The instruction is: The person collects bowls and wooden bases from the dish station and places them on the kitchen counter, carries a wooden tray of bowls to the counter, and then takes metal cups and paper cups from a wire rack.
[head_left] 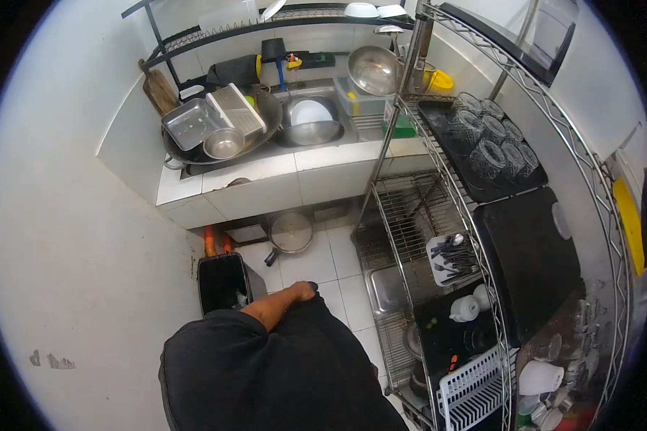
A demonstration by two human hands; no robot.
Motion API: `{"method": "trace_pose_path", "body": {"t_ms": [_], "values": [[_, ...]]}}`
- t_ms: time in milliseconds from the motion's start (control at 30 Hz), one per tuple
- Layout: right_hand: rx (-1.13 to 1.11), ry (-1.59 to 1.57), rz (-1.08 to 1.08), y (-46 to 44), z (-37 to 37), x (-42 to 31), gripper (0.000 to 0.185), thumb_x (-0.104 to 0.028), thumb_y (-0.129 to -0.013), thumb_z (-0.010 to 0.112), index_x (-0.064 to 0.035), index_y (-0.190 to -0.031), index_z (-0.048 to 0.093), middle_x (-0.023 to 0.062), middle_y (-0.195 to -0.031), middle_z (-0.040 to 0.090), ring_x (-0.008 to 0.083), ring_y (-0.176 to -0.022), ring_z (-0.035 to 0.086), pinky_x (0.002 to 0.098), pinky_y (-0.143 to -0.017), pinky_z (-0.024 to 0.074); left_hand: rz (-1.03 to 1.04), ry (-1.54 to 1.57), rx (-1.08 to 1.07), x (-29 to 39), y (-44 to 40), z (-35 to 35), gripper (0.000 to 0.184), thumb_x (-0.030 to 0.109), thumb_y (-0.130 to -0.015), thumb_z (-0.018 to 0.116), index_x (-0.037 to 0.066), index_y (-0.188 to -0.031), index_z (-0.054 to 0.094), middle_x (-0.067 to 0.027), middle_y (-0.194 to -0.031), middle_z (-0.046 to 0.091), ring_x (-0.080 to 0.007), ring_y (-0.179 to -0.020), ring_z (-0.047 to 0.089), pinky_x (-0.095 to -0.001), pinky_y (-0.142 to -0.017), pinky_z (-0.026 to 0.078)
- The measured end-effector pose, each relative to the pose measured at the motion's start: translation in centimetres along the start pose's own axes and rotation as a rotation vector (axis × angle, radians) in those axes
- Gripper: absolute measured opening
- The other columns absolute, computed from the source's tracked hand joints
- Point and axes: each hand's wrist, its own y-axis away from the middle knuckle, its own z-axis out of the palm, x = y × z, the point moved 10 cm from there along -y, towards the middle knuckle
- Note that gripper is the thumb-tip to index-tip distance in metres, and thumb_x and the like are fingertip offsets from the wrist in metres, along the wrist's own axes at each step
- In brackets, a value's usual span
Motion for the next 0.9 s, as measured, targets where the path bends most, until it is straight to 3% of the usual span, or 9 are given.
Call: {"method": "trace_pose_path", "body": {"t_ms": [200,267,333,367,500,600,700,800,900], "values": [[-0.023,0.050,-0.044,0.9,-0.2,3.5,0.016,-0.022,-0.086,0.064,-0.0078,-0.093,0.066,0.0056,-0.081,0.066,0.0192,-0.068,0.061,0.0399,-0.065,0.0522,-0.078,0.192,0.147,-1.7,1.4,-2.6,0.042,0.035,-0.090,0.061,0.004,-0.115,0.075,-0.0199,-0.119,0.073,-0.0351,-0.103,0.073,-0.0441,-0.086,0.058],[-0.037,0.064,-0.101,0.2,-0.1,4.6,0.017,-0.023,-0.086,0.064,-0.0082,-0.094,0.066,0.0056,-0.082,0.066,0.0194,-0.068,0.061,0.0401,-0.065,0.0523,-0.055,0.683,0.095,-2.2,4.1,-7.9,0.043,0.037,-0.092,0.061,0.003,-0.116,0.074,-0.0164,-0.110,0.075,-0.0299,-0.090,0.073,-0.0421,-0.081,0.058],[-0.068,0.102,-0.237,-0.2,0.3,5.1,0.017,-0.024,-0.086,0.064,-0.0085,-0.094,0.066,0.0056,-0.082,0.066,0.0196,-0.068,0.062,0.0402,-0.065,0.0523,0.018,0.895,0.321,-4.8,5.2,-16.7,0.037,0.032,-0.096,0.064,0.004,-0.119,0.072,-0.0113,-0.109,0.075,-0.0215,-0.092,0.070,-0.0376,-0.081,0.057],[-0.088,0.145,-0.344,-0.7,0.7,5.3,0.018,-0.024,-0.086,0.064,-0.0087,-0.094,0.066,0.0056,-0.083,0.066,0.0197,-0.069,0.062,0.0403,-0.065,0.0524,-0.008,0.664,0.551,-5.5,7.8,-24.2,0.040,0.036,-0.099,0.062,0.004,-0.122,0.071,-0.0108,-0.107,0.074,-0.0193,-0.088,0.069,-0.0365,-0.079,0.057],[-0.069,0.943,-0.781,0.9,0.7,-8.1,0.025,-0.028,-0.088,0.066,-0.0077,-0.103,0.066,0.0053,-0.089,0.067,0.0198,-0.072,0.064,0.0389,-0.061,0.0538,0.108,0.774,1.207,-9.8,15.4,-52.2,0.048,0.044,-0.095,0.065,-0.001,-0.113,0.069,-0.0206,-0.106,0.075,-0.0333,-0.101,0.071,-0.0459,-0.090,0.054],[0.012,0.255,-0.191,-4.7,-0.8,-8.2,0.026,-0.031,-0.090,0.065,-0.0092,-0.103,0.067,0.0086,-0.090,0.069,0.0254,-0.075,0.066,0.0423,-0.063,0.0539,0.080,0.677,1.508,-11.9,19.2,-71.9,0.056,0.049,-0.085,0.078,0.002,-0.114,0.068,-0.0196,-0.109,0.072,-0.0341,-0.101,0.070,-0.0433,-0.088,0.055],[0.102,-0.003,0.039,-9.3,0.0,-10.8,0.028,-0.029,-0.093,0.065,-0.0086,-0.111,0.067,0.0085,-0.090,0.070,0.0232,-0.074,0.065,0.0411,-0.061,0.0542,0.332,0.530,1.796,-8.6,23.2,-88.5,0.067,0.048,-0.080,0.083,-0.001,-0.122,0.064,-0.0205,-0.113,0.072,-0.0320,-0.103,0.071,-0.0403,-0.091,0.055],[0.219,-0.268,0.203,-12.4,0.8,-15.4,0.030,-0.028,-0.095,0.066,-0.0080,-0.118,0.067,0.0083,-0.091,0.070,0.0210,-0.072,0.065,0.0398,-0.060,0.0544,0.412,0.465,1.714,-5.4,20.5,-101.4,0.072,0.048,-0.080,0.080,-0.002,-0.128,0.061,-0.0216,-0.120,0.069,-0.0332,-0.112,0.067,-0.0419,-0.097,0.053],[0.366,-0.549,0.267,-14.8,1.0,-21.8,0.033,-0.026,-0.098,0.066,-0.0075,-0.126,0.068,0.0082,-0.091,0.071,0.0189,-0.070,0.065,0.0385,-0.058,0.0546,0.189,0.119,1.657,-3.2,14.4,-112.5,0.082,0.057,-0.079,0.076,-0.001,-0.134,0.057,-0.0252,-0.130,0.063,-0.0385,-0.126,0.058,-0.0468,-0.105,0.048]]}}
